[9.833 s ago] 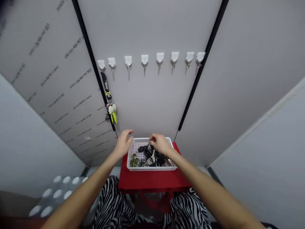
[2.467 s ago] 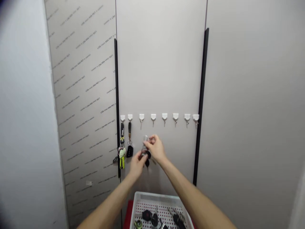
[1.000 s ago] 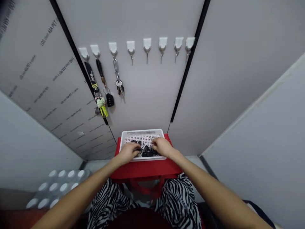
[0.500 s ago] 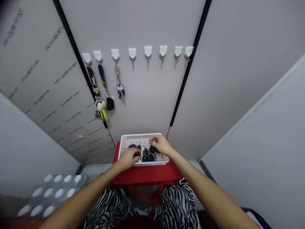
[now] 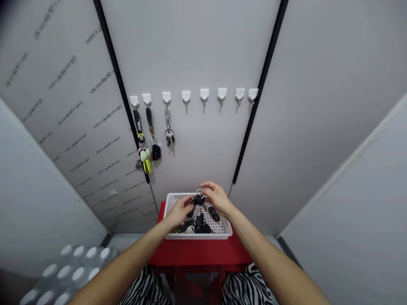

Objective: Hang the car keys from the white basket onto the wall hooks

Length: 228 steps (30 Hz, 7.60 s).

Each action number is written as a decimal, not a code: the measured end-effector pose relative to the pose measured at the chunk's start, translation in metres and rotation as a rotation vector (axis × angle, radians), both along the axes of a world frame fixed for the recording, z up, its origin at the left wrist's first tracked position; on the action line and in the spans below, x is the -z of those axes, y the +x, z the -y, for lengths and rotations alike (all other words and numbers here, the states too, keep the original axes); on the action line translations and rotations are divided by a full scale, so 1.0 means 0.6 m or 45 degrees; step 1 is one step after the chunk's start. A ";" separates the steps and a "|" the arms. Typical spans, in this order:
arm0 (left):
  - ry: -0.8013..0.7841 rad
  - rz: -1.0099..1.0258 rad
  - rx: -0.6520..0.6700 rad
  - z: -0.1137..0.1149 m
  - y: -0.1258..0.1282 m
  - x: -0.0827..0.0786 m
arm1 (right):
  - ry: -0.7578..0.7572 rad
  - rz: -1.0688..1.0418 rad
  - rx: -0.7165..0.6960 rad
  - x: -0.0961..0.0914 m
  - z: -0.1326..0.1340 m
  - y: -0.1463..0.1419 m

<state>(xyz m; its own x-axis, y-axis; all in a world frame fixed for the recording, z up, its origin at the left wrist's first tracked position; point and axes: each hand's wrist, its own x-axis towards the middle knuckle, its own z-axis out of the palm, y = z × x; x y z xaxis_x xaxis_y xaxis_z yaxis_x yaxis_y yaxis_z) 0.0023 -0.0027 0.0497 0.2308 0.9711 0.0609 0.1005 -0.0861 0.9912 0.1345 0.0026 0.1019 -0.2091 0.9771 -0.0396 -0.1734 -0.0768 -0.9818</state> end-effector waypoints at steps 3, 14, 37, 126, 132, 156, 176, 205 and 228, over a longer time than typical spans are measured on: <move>0.064 -0.003 0.008 -0.007 -0.009 -0.016 | 0.002 -0.053 0.027 -0.003 -0.002 -0.003; 0.411 -0.534 -0.163 -0.020 -0.032 -0.136 | 0.404 0.394 -0.061 -0.018 -0.001 -0.028; 0.725 -0.239 -0.534 -0.084 -0.027 -0.293 | 0.721 0.261 0.605 -0.293 -0.151 -0.111; 0.438 0.240 -0.293 -0.056 -0.006 -0.192 | 0.544 0.623 0.187 -0.200 -0.057 -0.032; 0.939 -0.183 -0.384 -0.085 0.020 -0.326 | 0.672 0.391 0.506 -0.316 -0.112 -0.024; 0.735 -0.718 -0.356 -0.086 0.012 -0.249 | 0.988 1.022 0.872 -0.235 -0.129 0.021; 0.447 -1.081 0.177 0.011 -0.009 0.051 | 0.671 1.625 -0.181 0.117 0.025 0.026; 0.533 0.070 -0.228 -0.079 0.096 -0.271 | 0.788 0.748 0.496 -0.245 -0.071 0.062; 0.551 -0.318 -0.297 -0.112 0.122 -0.333 | 0.875 0.970 0.981 -0.319 -0.183 0.083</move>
<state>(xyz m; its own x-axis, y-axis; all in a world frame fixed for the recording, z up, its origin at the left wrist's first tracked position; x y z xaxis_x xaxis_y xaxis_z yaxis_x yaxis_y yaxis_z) 0.0758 0.0648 0.2492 0.0713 0.8966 0.4370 0.3936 -0.4279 0.8136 0.1843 0.1125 0.2933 0.2694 0.7024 0.6588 0.6735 0.3516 -0.6502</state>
